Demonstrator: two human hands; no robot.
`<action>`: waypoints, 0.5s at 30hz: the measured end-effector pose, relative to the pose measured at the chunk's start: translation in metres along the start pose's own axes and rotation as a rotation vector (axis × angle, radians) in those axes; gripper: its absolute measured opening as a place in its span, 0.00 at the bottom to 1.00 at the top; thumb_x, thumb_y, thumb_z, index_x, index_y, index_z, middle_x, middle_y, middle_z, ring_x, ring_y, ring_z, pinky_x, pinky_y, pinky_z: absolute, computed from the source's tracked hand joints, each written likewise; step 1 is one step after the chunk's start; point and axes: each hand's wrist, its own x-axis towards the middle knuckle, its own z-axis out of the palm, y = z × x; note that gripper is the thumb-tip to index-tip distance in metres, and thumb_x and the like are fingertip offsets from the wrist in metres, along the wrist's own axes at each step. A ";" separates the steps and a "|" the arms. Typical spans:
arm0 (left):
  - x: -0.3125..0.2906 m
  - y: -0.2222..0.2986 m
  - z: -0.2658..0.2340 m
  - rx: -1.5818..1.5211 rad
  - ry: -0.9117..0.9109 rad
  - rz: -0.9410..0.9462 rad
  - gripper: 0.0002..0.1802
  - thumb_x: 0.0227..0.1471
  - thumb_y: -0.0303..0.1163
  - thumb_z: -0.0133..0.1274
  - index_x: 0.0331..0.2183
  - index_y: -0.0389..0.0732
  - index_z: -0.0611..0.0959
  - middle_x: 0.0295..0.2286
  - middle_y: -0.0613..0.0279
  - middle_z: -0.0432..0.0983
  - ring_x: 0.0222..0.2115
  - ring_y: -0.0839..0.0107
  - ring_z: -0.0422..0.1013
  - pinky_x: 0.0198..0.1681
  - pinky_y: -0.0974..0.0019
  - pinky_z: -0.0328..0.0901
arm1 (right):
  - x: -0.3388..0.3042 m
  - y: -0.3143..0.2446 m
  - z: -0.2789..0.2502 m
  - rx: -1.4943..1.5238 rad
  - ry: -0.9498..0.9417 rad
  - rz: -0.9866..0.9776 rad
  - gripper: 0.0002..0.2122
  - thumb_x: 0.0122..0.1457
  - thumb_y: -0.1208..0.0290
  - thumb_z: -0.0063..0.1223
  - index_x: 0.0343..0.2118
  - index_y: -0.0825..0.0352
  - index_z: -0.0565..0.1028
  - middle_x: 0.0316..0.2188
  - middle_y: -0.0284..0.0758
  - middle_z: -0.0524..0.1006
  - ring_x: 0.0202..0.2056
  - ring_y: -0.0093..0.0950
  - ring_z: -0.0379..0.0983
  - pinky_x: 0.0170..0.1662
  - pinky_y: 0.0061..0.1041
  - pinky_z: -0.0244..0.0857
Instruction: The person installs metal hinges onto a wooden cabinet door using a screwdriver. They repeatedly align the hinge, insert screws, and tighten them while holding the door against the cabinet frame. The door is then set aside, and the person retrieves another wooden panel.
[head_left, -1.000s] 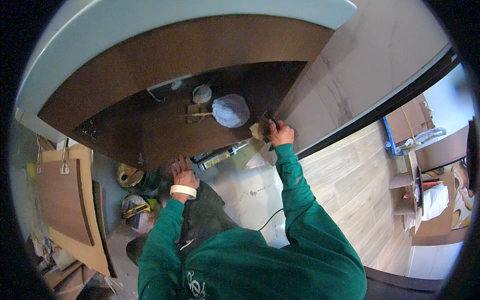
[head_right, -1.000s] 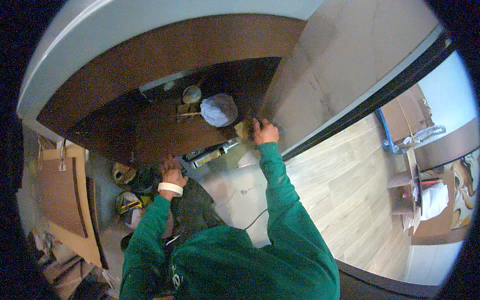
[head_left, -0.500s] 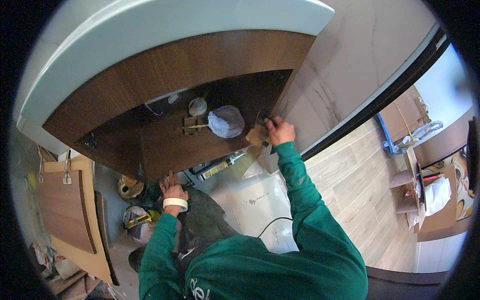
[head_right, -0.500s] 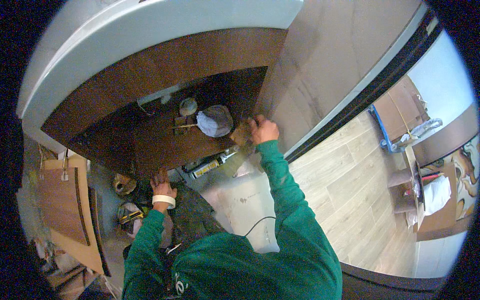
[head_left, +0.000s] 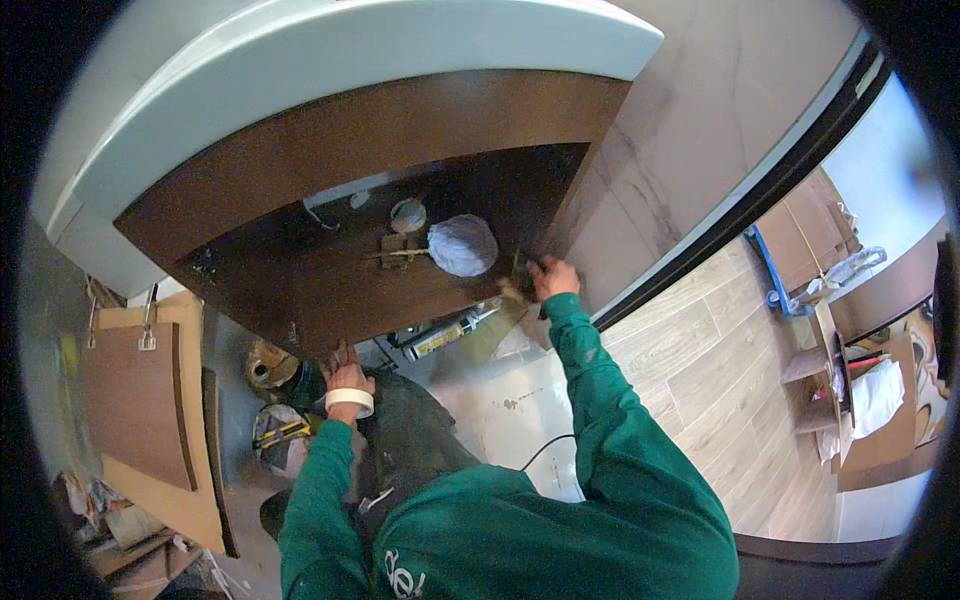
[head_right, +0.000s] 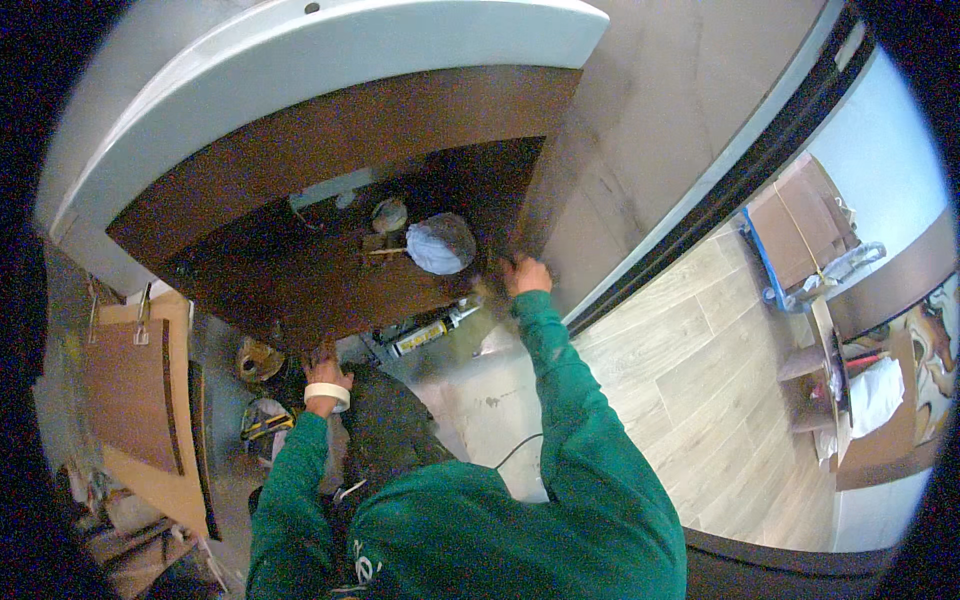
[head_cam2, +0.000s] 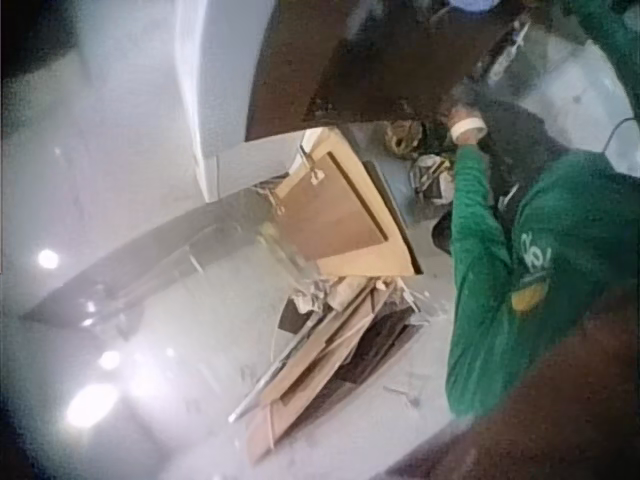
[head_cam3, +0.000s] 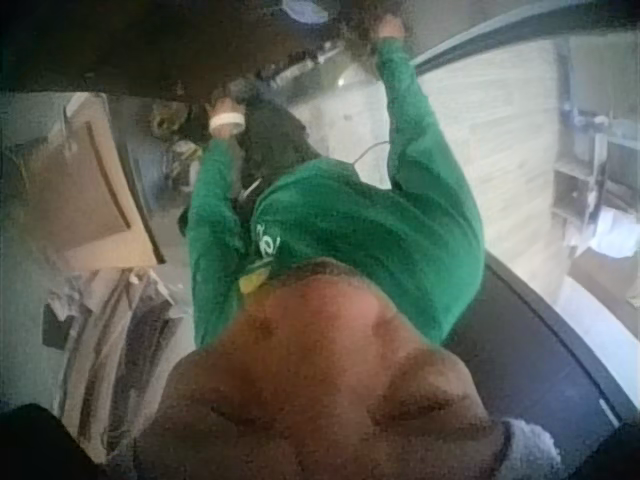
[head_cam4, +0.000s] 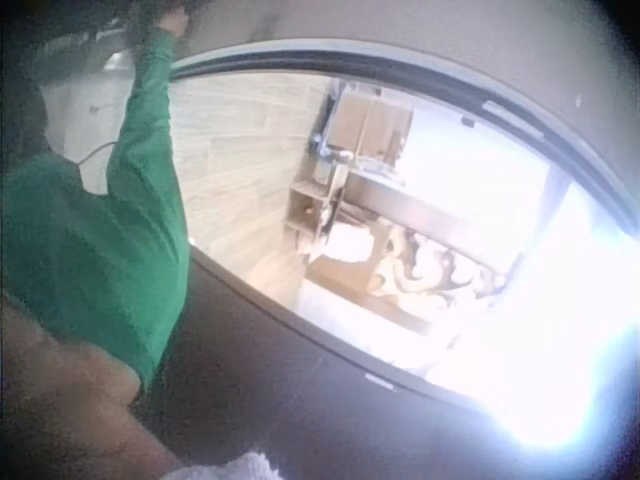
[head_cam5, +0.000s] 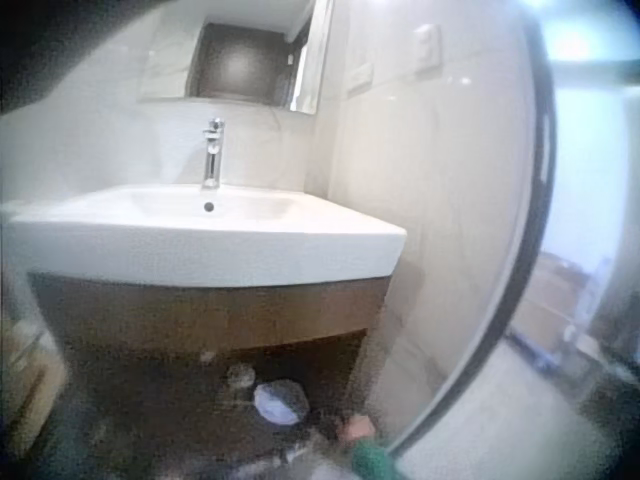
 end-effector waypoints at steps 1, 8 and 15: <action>-0.001 -0.005 0.001 0.010 0.025 0.005 0.53 0.40 0.43 0.61 0.62 0.38 0.53 0.63 0.54 0.45 0.63 0.51 0.46 0.63 0.41 0.40 | -0.006 0.011 0.012 0.066 -0.028 -0.016 0.20 0.52 0.47 0.54 0.40 0.57 0.79 0.31 0.50 0.78 0.34 0.53 0.74 0.39 0.47 0.69; -0.002 -0.010 -0.032 -0.292 0.068 -0.069 0.46 0.39 0.46 0.63 0.56 0.33 0.64 0.44 0.38 0.73 0.47 0.42 0.69 0.50 0.52 0.65 | -0.038 0.005 0.034 0.803 -0.107 0.104 0.23 0.54 0.52 0.55 0.43 0.68 0.78 0.36 0.45 0.80 0.40 0.44 0.75 0.45 0.36 0.67; -0.033 0.041 -0.218 -1.772 0.167 0.465 0.34 0.51 0.32 0.57 0.56 0.31 0.64 0.48 0.44 0.72 0.46 0.52 0.72 0.47 0.56 0.69 | -0.052 -0.094 -0.047 1.680 -0.415 0.037 0.21 0.59 0.58 0.50 0.51 0.67 0.71 0.43 0.41 0.76 0.42 0.34 0.74 0.41 0.34 0.70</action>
